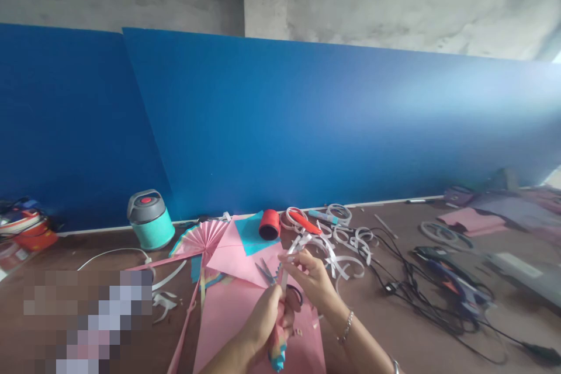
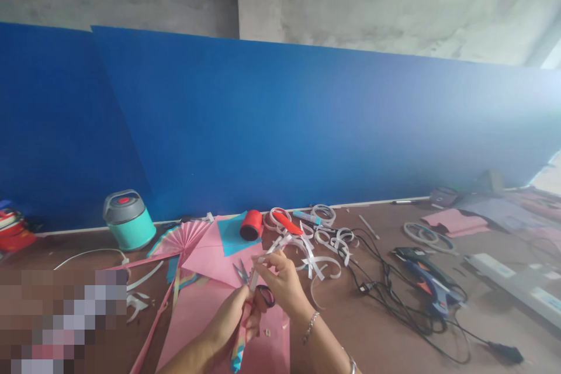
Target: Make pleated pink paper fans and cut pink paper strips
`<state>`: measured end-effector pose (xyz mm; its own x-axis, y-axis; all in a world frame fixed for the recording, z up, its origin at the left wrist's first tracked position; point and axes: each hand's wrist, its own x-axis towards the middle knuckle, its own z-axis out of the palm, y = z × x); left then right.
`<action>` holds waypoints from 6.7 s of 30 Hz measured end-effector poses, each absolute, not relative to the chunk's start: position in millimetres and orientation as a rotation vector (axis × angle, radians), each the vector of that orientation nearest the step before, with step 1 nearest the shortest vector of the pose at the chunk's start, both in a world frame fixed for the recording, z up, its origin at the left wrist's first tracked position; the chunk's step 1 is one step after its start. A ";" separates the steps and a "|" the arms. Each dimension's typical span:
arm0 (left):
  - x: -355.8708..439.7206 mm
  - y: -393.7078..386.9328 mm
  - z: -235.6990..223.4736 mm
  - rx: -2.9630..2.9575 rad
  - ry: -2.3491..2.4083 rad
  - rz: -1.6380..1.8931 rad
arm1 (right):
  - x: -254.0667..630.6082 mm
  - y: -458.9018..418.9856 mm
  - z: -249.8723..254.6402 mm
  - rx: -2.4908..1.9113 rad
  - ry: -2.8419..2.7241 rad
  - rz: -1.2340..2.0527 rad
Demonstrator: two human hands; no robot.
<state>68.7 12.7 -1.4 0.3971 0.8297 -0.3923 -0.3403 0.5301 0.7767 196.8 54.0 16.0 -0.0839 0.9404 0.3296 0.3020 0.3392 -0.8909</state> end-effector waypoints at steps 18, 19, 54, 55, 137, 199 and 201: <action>70.3 8.4 11.4 0.709 0.973 0.703 | 201.0 54.7 20.8 -1.134 -1.645 0.905; 70.3 8.0 11.8 0.718 0.979 0.695 | 201.0 55.0 20.3 -1.123 -1.637 0.923; 69.4 3.8 10.5 0.910 0.978 0.658 | 208.6 65.5 7.9 -1.017 -1.434 1.129; 68.5 3.2 11.5 0.936 0.960 0.650 | 209.1 66.0 9.0 -1.014 -1.426 1.137; 29.9 28.3 44.3 1.361 1.276 1.345 | 206.2 64.2 7.2 -1.104 -1.348 0.921; 17.3 43.4 40.2 1.130 1.334 1.093 | 191.7 54.9 0.5 -1.252 -1.780 0.596; 23.8 40.1 38.6 1.229 1.360 1.089 | 189.3 50.0 6.4 -1.195 -1.778 0.604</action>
